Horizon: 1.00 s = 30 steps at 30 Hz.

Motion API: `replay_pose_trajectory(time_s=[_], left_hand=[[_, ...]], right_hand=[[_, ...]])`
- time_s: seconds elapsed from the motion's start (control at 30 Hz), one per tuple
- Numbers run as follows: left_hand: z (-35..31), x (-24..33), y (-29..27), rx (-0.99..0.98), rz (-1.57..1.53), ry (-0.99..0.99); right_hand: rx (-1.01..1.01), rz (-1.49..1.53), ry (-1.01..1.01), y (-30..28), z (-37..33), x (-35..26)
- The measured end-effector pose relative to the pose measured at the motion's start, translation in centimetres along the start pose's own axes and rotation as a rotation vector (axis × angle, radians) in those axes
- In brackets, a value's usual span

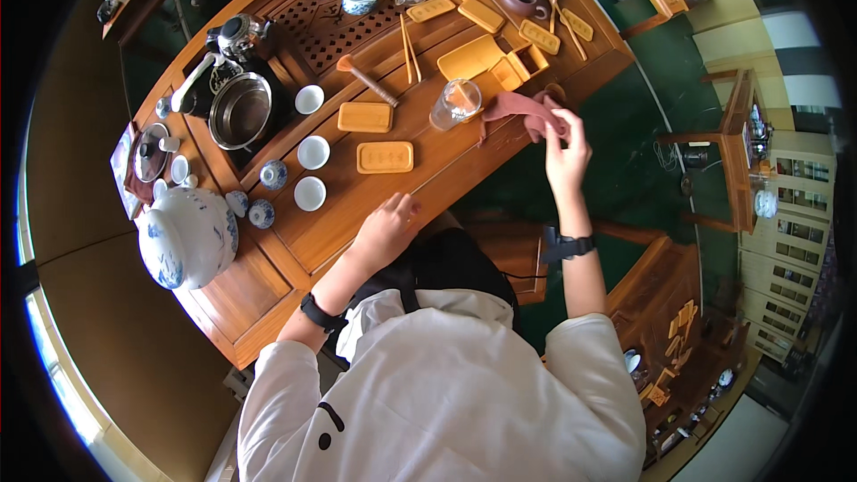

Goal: Clean and organize various components of a wooden tea set using a cloth.

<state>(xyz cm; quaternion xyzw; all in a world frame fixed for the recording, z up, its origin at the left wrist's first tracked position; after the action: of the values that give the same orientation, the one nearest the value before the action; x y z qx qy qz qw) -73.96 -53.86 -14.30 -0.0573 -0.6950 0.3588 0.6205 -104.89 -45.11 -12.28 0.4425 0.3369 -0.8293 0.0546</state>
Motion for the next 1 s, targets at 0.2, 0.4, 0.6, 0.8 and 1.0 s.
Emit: replay_pose_trajectory(time_s=[0.2, 0.4, 0.6, 0.8, 1.0], left_hand=[[4.3, 1.3, 2.2, -0.03, 0.01, 0.033], [8.6, 2.0, 7.7, -0.309, 0.121, 0.002], [15.2, 3.8, 10.2, -0.296, 0.278, -0.261], [18.2, 5.7, 11.1, -0.29, 0.252, -0.477], [18.7, 5.4, 11.5, -0.235, 0.215, -0.562]], right_hand=[[-0.212, -0.002, 0.104, 5.8, 1.3, 2.1], [-0.491, -0.567, -0.517, 11.3, 2.5, 8.5], [-0.519, -0.777, -0.696, 11.1, 3.8, 6.5], [-0.768, -0.428, -0.806, 10.5, 5.0, 8.6], [-0.697, -0.786, -0.655, 10.1, 5.1, 8.4]])
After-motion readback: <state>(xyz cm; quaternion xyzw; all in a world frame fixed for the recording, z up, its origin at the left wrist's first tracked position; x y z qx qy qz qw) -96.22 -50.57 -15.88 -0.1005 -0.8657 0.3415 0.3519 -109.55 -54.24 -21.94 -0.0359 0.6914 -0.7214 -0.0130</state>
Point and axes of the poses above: each hand's wrist, its own z-axis towards the middle knuckle, its own y-axis out of the palm, x = y × z, the point moved 1 cm from there along z, towards the middle knuckle, and after that the axes turned 9 degrees about y, right-handed, at the moved point
